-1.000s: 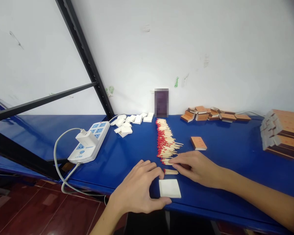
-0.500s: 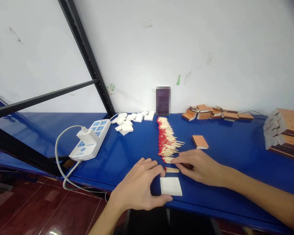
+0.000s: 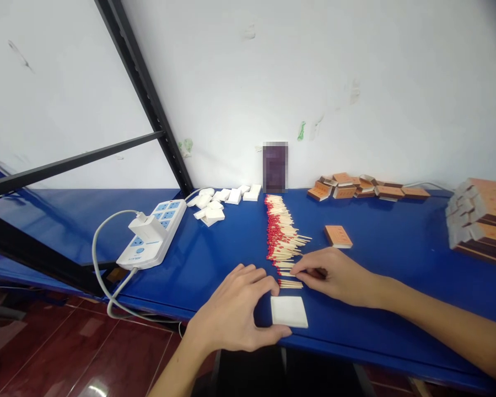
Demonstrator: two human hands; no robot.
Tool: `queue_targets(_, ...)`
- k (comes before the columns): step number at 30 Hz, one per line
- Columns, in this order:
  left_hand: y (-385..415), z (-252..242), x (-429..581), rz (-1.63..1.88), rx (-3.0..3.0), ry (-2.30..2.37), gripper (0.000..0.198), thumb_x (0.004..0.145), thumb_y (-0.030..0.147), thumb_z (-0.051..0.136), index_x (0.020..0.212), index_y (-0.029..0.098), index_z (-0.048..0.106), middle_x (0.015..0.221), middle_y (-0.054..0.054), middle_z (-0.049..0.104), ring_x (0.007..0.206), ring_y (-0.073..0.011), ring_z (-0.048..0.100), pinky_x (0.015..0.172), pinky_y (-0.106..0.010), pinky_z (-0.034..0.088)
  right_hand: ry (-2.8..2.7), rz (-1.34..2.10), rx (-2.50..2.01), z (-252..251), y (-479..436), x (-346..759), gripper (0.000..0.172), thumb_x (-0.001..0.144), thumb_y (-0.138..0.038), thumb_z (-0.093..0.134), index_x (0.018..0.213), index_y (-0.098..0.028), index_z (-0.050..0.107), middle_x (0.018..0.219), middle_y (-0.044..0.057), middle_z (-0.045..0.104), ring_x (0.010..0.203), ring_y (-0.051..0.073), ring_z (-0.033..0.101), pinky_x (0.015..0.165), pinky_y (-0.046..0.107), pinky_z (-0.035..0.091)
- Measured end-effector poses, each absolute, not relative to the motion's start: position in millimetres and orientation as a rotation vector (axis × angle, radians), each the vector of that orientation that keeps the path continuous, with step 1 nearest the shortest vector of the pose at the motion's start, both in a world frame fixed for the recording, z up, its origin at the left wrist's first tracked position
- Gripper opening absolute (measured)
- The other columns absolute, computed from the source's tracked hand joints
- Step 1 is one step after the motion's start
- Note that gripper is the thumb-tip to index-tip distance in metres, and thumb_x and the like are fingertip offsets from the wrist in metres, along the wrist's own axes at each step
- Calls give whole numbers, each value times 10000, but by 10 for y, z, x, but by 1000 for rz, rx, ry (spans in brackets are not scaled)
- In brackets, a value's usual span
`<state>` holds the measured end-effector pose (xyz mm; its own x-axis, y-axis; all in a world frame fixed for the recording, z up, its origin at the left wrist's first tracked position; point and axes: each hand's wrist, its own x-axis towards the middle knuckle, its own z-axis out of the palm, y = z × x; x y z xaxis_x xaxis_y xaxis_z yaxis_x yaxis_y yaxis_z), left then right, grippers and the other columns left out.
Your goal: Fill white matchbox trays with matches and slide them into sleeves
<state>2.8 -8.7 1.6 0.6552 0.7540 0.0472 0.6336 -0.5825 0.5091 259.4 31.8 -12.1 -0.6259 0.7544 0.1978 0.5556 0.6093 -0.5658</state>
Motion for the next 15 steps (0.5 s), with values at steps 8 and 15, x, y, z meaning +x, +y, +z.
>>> queue_targets(8,-72,5,29,352,2433,1099,430,766,541,763,1028,266,563,1095,-20,636,1174,-305,542,1156,-528,245,-2350,661,-1051,-89,307,2591,253,951,-271,509,936,-182,745,611,-16,612,528,111,492,541,233,370)
queue_targets(15,-75,3,23,358,2426,1092,429,774,551,753,1035,272,557,1096,-14,639,1179,-309,542,1155,-527,241,-2419,608,-1014,-55,312,2578,272,959,-240,485,978,-193,752,696,5,669,594,124,552,588,239,388)
